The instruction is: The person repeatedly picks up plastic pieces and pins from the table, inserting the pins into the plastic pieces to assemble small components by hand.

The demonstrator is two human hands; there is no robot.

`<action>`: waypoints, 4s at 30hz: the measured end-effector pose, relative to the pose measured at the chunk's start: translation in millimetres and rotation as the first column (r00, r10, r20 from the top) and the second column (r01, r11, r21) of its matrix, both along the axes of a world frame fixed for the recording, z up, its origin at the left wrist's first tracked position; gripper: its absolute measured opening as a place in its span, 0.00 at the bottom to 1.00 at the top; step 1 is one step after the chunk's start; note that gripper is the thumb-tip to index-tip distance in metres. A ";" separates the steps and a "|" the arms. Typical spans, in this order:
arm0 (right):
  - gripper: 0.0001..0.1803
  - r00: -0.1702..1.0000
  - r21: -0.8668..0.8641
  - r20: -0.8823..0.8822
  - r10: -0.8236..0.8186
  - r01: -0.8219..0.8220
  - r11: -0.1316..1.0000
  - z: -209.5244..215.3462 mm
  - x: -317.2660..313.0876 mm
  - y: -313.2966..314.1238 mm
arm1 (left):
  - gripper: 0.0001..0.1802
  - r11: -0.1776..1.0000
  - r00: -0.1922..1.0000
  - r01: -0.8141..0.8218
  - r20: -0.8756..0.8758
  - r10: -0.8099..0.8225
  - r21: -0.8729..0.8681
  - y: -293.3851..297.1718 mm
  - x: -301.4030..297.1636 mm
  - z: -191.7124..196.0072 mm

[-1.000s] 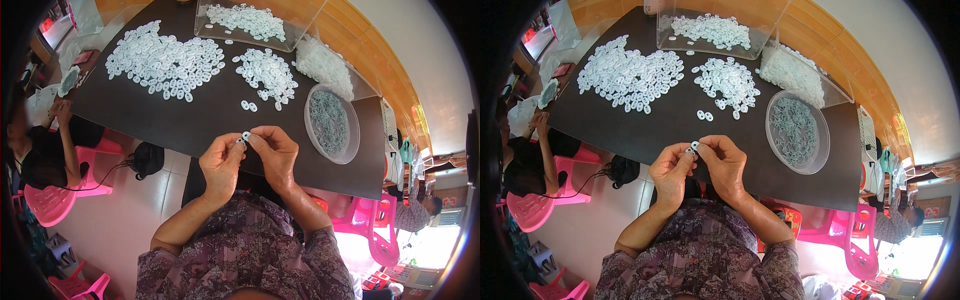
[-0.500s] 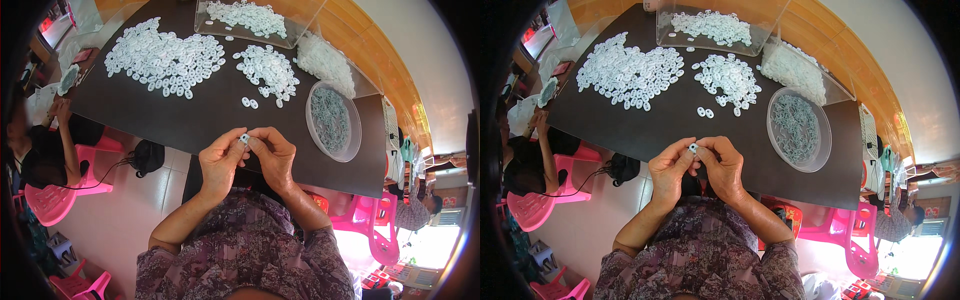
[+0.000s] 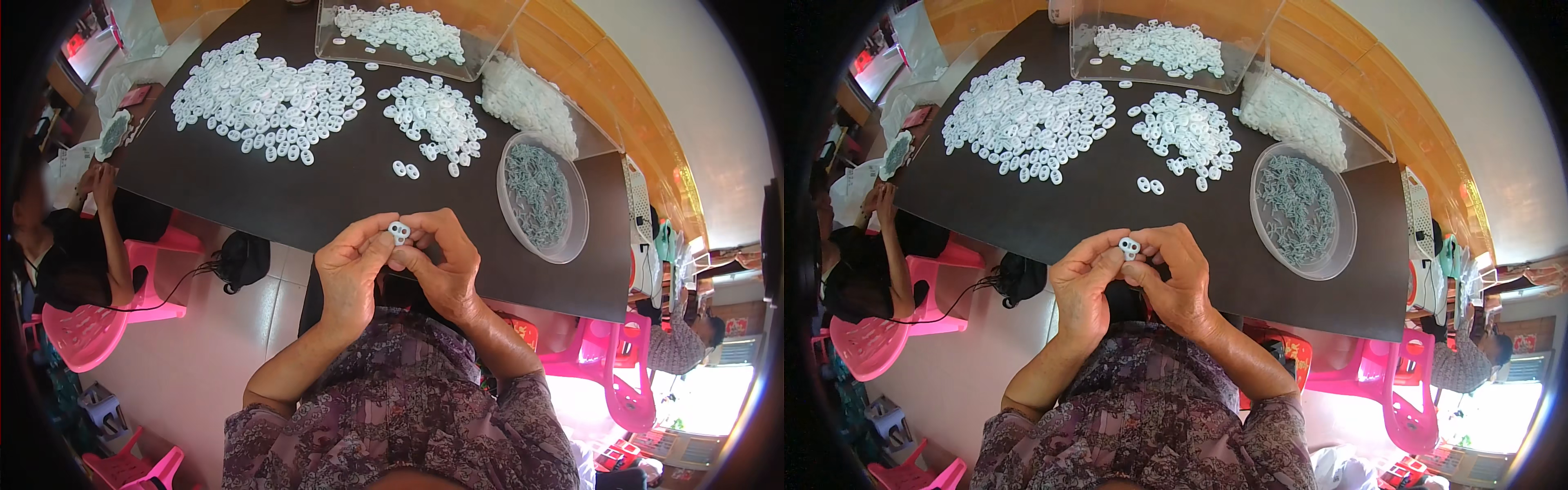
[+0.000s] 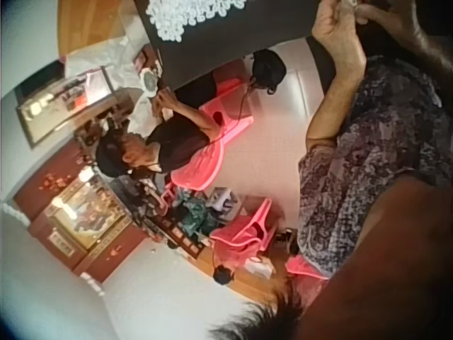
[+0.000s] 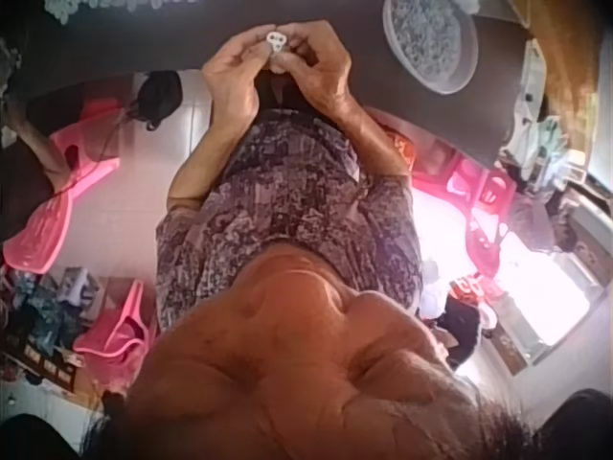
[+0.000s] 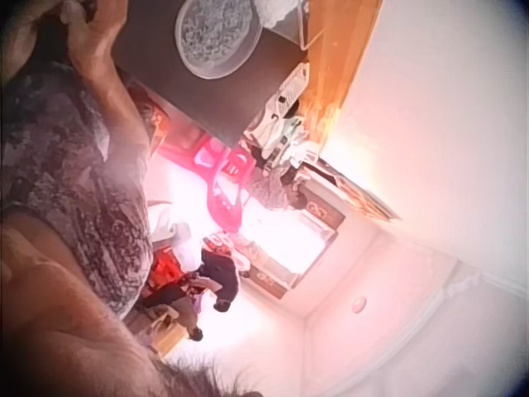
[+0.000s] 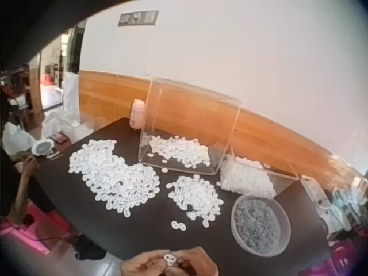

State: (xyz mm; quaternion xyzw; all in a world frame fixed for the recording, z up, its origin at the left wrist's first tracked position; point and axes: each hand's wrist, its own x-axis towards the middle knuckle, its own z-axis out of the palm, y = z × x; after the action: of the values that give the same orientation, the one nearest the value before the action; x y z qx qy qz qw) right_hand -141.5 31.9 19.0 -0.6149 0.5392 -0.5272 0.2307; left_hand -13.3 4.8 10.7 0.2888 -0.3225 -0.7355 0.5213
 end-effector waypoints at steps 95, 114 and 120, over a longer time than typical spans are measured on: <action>0.11 0.373 -0.331 -0.674 -0.637 0.618 0.713 98.6 -278.9 -136.8 | 0.12 0.254 0.508 0.671 0.682 0.526 -0.696 -167.3 -45.2 -3.4; 0.05 0.627 -0.463 -0.621 -0.470 0.190 0.866 72.5 -179.0 -46.0 | 0.07 0.200 0.317 0.765 0.628 0.711 -0.613 -133.5 -77.2 -4.0; 0.05 0.751 -0.085 -0.595 -0.286 0.295 0.952 24.7 -193.2 -8.1 | 0.08 0.195 0.517 0.584 0.546 0.659 -0.788 -106.5 -68.9 13.7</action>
State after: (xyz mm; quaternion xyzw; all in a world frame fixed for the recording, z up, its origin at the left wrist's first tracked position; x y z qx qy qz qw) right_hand -334.7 23.8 43.8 -0.6571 0.6769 -0.3303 -0.0325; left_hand -82.1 -101.6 24.4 0.2129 -0.9053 -0.0771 0.3594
